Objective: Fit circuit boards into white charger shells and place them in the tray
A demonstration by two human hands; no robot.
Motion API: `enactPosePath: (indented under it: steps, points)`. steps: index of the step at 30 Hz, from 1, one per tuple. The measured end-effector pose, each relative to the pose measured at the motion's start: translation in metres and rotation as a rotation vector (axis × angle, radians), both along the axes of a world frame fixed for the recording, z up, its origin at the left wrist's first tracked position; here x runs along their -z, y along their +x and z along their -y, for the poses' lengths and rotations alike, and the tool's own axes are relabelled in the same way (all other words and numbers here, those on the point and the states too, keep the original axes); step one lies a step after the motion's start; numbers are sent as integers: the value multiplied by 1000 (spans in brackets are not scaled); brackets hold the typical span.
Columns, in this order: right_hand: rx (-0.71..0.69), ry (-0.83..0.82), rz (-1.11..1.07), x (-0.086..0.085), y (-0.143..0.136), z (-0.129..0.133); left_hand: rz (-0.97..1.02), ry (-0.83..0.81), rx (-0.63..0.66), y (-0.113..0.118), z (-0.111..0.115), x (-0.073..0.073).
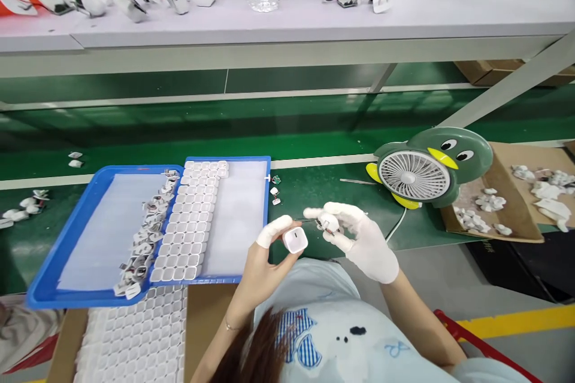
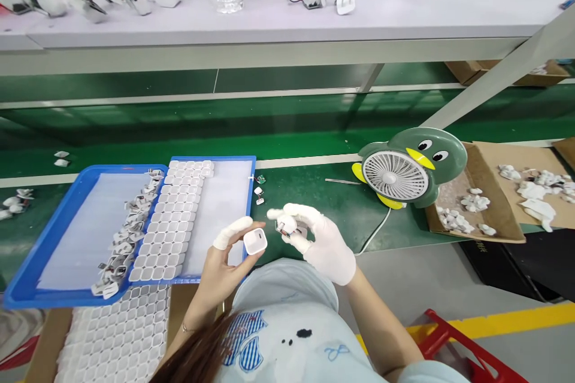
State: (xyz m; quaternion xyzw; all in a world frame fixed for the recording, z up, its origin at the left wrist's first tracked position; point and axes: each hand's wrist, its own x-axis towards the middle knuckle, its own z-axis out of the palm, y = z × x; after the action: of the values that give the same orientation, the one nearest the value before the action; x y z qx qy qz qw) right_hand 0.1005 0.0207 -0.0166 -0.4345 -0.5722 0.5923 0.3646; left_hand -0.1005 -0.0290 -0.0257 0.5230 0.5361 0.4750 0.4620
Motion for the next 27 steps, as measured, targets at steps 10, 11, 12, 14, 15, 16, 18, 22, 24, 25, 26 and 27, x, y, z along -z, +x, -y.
enactPosePath:
  steps: [10, 11, 12, 14, 15, 16, 18, 22, 24, 25, 26, 27]
  points:
    - [86, 500, 361, 11, -15, 3, 324, -176, 356, -4, -5, 7]
    - [78, 499, 406, 13, -16, 4, 408, -203, 346, -3, -4, 10]
    - [69, 496, 448, 15, -15, 5, 482, -222, 331, -4, -4, 13]
    - [35, 532, 502, 19, -14, 5, 600, -241, 312, -6, -4, 15]
    - [10, 561, 506, 21, -12, 5, 646, -245, 308, -8, -4, 15]
    - [-14, 580, 491, 23, -11, 5, 674, -247, 308, -10, -5, 15]
    - [-44, 554, 410, 25, -8, 4, 646, -247, 312, -13, -7, 11]
    - [-58, 348, 175, 19, -3, 1, 344, -224, 265, -14, -10, 1]
    - [-45, 233, 107, 15, 1, -1, 164, -214, 217, -12, -11, 1]
    - [-24, 173, 102, 13, 3, -2, 79, -212, 199, -10, -11, 2]
    - [1, 113, 111, 11, 4, -2, 2, -211, 185, -8, -11, 4]
    - [22, 62, 124, 10, 6, -3, -66, -208, 172, -6, -11, 6]
